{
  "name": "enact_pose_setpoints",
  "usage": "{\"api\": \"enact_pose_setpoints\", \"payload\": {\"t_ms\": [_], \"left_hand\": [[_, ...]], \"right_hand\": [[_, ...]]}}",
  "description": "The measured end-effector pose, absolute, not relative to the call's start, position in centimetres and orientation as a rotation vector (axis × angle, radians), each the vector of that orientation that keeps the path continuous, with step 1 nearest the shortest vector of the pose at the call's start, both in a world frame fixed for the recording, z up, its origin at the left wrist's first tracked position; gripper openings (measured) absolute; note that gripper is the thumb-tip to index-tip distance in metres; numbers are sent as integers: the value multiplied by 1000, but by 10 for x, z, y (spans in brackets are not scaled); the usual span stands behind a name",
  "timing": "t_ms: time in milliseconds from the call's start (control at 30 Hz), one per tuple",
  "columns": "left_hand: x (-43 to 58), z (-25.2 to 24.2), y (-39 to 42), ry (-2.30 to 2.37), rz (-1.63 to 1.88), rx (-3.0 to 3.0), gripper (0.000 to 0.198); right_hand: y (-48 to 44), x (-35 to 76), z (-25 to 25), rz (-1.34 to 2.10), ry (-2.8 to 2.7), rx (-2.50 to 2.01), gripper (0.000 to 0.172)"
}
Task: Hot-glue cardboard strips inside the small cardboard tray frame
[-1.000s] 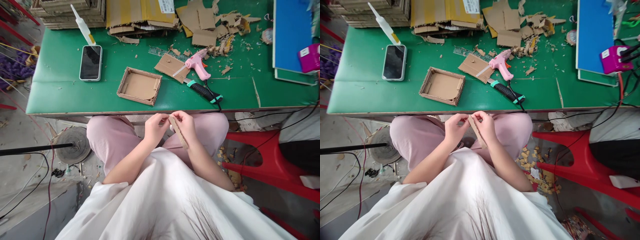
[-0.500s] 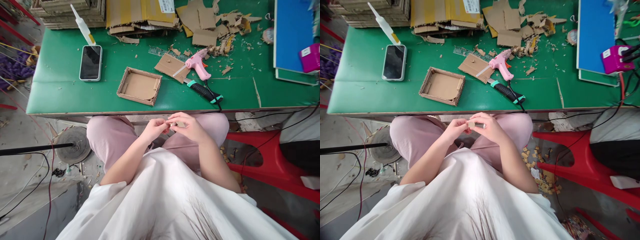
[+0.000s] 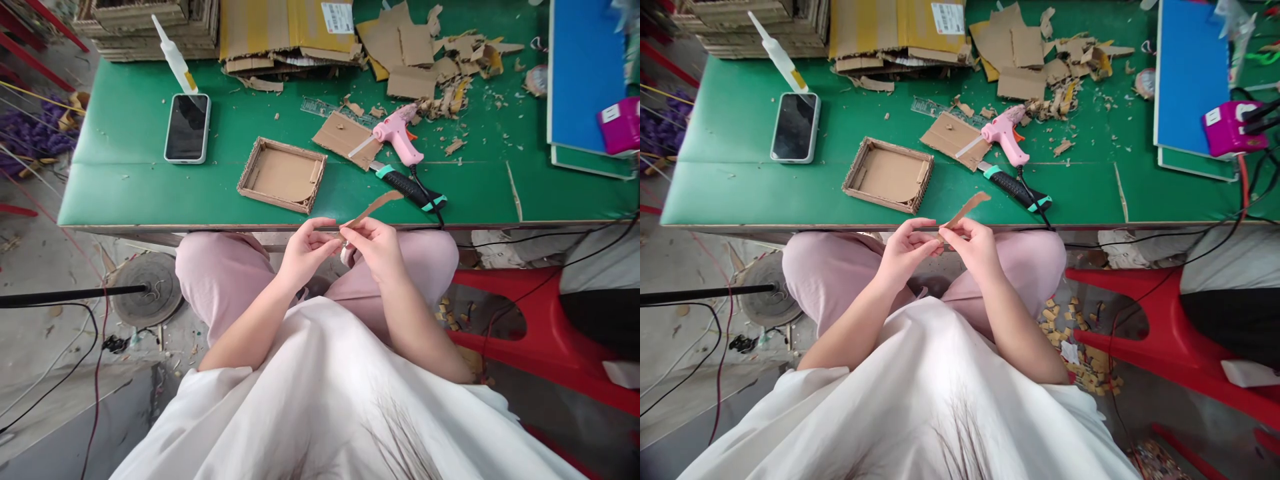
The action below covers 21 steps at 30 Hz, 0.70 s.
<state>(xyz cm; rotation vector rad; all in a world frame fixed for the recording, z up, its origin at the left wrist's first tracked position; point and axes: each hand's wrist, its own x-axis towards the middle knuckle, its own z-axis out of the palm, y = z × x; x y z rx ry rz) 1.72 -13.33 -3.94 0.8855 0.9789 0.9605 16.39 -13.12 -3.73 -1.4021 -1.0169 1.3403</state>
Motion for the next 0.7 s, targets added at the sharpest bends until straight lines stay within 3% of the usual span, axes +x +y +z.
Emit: {"api": "enact_pose_setpoints", "payload": {"t_ms": [300, 500, 700], "left_hand": [[-3, -30, -128, 1064, 988, 1059, 30], [-32, -9, -110, 1246, 798, 1482, 17], [-63, 7, -75, 1446, 858, 1616, 18]], "right_hand": [[-114, 164, -23, 1294, -1022, -1374, 31], [-88, 171, -7, 1108, -1216, -1312, 29], [-53, 167, 6, 1005, -1514, -1393, 14]]}}
